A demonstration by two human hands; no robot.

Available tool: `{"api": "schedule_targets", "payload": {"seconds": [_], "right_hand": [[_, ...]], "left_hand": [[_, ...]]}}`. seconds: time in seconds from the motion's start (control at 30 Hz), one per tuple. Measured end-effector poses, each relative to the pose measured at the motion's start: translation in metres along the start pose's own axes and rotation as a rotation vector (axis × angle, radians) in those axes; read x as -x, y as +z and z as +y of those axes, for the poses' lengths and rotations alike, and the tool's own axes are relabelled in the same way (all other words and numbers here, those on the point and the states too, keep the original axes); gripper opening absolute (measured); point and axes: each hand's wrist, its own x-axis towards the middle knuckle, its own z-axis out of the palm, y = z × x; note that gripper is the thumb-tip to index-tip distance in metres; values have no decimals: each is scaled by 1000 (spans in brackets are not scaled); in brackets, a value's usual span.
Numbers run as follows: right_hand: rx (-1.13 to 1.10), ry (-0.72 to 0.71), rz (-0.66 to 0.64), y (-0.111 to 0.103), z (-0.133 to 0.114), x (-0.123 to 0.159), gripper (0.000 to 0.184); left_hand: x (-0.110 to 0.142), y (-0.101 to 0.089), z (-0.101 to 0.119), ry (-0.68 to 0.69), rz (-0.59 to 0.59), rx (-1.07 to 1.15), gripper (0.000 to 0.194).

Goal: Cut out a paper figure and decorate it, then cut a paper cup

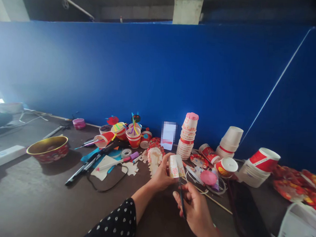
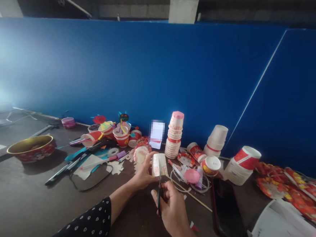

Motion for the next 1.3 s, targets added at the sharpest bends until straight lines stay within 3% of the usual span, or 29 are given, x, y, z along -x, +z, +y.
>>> {"api": "schedule_targets", "payload": {"seconds": [1.3], "right_hand": [[7,-28,44,-2,2,0,26]], "left_hand": [[1,1,1,-8,-12,24,91]]}}
